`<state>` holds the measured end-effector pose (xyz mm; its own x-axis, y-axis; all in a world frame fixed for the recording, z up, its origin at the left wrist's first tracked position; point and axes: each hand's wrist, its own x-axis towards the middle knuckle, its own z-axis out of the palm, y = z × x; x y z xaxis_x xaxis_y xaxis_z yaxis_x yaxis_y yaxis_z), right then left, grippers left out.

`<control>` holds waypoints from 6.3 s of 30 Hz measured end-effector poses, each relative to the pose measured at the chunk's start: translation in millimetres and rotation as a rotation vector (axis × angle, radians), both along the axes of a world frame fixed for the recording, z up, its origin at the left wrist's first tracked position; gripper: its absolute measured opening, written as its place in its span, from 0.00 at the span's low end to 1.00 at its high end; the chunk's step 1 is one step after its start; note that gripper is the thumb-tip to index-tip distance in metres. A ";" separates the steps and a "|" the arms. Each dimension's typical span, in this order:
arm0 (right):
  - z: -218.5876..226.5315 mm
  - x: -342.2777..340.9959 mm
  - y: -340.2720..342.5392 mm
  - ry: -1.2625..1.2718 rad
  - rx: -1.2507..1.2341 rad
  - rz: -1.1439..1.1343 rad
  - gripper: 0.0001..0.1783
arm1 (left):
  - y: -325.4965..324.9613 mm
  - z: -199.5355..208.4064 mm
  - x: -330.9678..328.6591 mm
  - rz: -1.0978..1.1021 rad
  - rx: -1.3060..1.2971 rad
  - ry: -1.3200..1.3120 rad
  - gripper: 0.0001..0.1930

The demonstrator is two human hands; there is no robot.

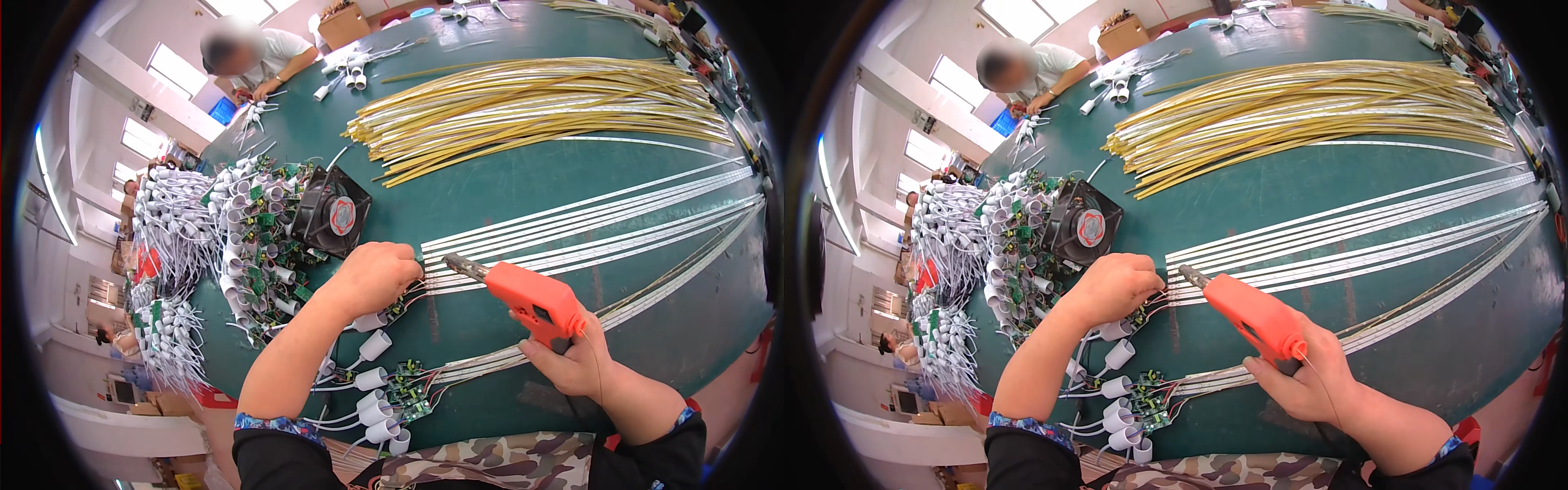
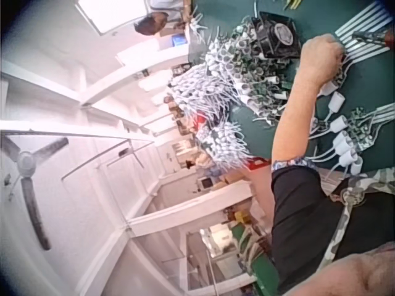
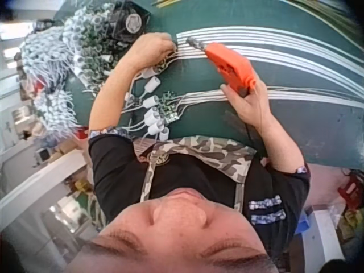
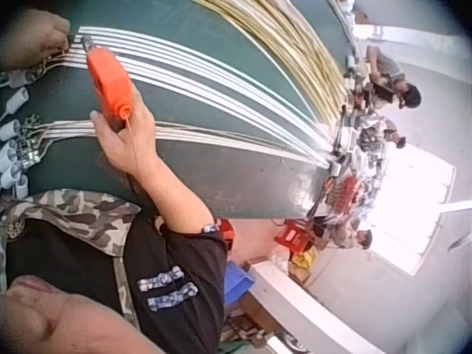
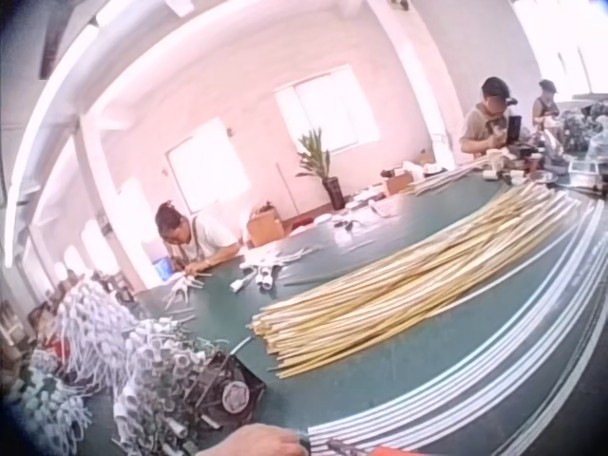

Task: The person solders electrical wire assemblies onto LED strips by positioning the wires against the strips and applying a soldering iron.

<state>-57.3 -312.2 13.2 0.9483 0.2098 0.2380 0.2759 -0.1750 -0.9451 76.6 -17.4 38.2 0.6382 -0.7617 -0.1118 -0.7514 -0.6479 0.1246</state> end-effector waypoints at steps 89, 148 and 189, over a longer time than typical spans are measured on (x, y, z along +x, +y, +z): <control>8.3 -3.5 1.6 0.171 0.177 -0.069 0.23 | -21.3 2.2 -28.7 0.401 0.245 0.112 0.16; 29.3 -8.6 -33.3 -0.045 0.538 -0.236 0.28 | 111.0 131.1 -148.2 0.780 -0.988 0.260 0.14; 18.7 -8.7 -17.2 -0.444 -0.110 -0.228 0.42 | -118.6 49.5 -100.5 0.528 -0.843 1.220 0.14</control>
